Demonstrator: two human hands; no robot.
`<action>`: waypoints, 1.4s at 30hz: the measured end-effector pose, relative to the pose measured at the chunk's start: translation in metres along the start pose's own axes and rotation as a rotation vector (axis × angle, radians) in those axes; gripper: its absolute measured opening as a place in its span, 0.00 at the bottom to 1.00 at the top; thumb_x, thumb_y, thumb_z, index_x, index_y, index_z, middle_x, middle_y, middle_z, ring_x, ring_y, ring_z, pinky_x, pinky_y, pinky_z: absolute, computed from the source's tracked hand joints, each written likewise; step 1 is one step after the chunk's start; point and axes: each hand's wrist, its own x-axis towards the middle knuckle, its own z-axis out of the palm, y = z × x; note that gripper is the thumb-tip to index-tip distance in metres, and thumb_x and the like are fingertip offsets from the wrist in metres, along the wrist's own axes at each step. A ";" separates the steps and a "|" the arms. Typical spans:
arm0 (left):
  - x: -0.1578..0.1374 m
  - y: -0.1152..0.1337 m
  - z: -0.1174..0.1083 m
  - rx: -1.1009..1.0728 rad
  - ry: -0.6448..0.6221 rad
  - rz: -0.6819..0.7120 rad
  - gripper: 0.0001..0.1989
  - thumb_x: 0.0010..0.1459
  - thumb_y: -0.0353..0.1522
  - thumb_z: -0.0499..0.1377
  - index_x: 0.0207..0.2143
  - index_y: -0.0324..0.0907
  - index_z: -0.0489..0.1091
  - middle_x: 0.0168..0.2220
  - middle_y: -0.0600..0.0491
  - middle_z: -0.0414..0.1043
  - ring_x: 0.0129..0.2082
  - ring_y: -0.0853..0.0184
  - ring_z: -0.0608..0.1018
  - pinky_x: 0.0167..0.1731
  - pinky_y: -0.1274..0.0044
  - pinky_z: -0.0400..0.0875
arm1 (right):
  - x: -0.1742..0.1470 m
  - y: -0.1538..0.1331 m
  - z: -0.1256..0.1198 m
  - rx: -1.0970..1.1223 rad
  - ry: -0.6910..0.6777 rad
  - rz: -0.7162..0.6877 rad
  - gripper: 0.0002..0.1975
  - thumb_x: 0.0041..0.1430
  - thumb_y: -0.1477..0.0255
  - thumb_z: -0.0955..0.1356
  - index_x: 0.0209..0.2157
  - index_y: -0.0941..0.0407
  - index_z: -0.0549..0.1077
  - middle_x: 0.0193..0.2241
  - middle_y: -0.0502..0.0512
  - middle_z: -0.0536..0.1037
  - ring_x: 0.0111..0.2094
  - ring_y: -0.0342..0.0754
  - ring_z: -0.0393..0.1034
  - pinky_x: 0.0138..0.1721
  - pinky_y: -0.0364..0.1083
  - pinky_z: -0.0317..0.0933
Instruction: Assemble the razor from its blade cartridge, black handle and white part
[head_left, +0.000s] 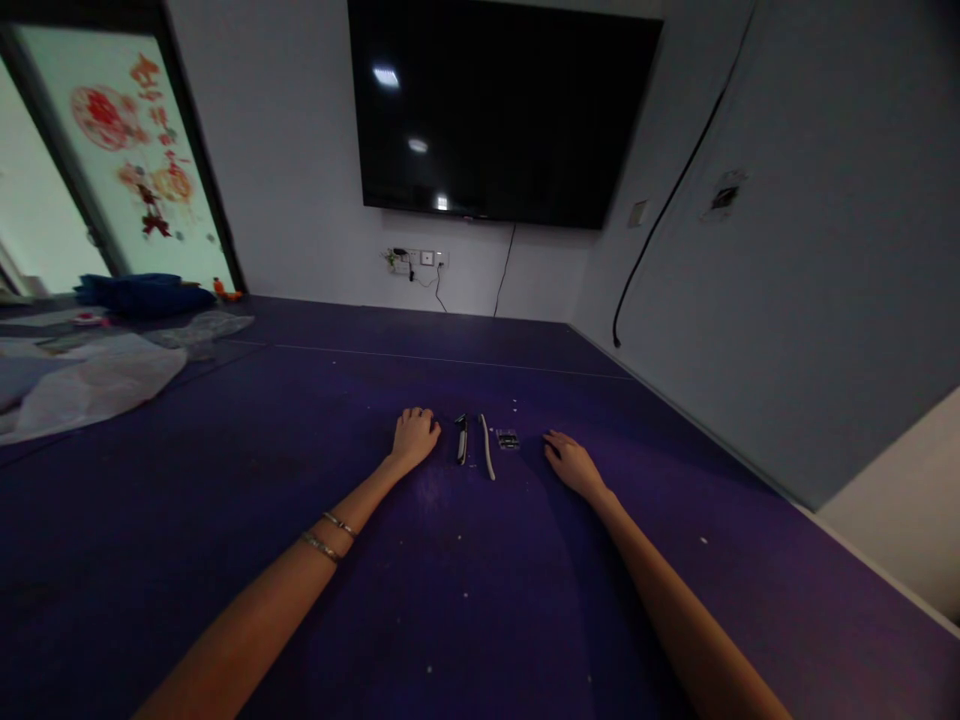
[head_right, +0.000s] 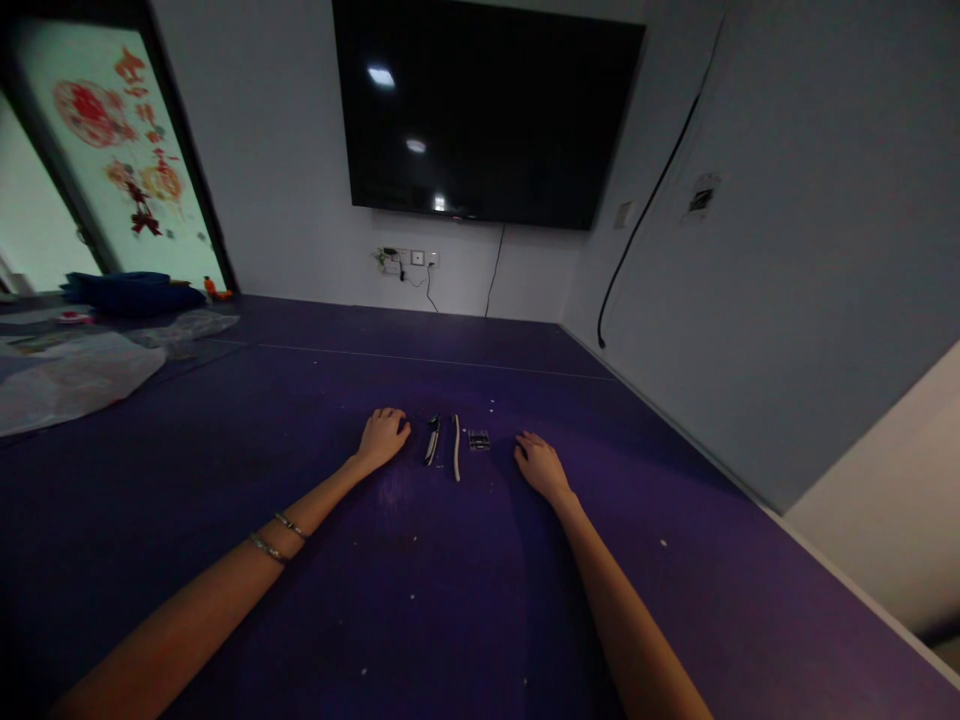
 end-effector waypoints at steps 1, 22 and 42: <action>0.000 0.005 -0.003 -0.005 0.012 0.011 0.15 0.57 0.35 0.48 0.41 0.37 0.69 0.43 0.42 0.67 0.47 0.57 0.66 0.45 0.68 0.59 | 0.000 0.000 0.000 0.007 -0.001 0.006 0.21 0.59 0.69 0.57 0.50 0.62 0.69 0.53 0.64 0.66 0.55 0.52 0.59 0.55 0.50 0.52; 0.021 0.058 0.005 -0.371 -0.167 -0.162 0.10 0.51 0.35 0.56 0.24 0.39 0.71 0.31 0.44 0.73 0.40 0.59 0.74 0.38 0.75 0.64 | -0.001 -0.001 -0.001 0.009 0.013 0.004 0.21 0.59 0.69 0.57 0.49 0.61 0.69 0.52 0.63 0.67 0.53 0.52 0.60 0.54 0.49 0.53; 0.033 0.012 -0.017 -1.461 -0.674 -0.815 0.10 0.54 0.32 0.45 0.22 0.38 0.58 0.16 0.54 0.62 0.09 0.80 0.56 0.07 0.86 0.48 | 0.001 0.003 0.002 0.026 -0.016 0.035 0.21 0.58 0.69 0.58 0.50 0.59 0.68 0.53 0.61 0.66 0.55 0.51 0.58 0.55 0.50 0.52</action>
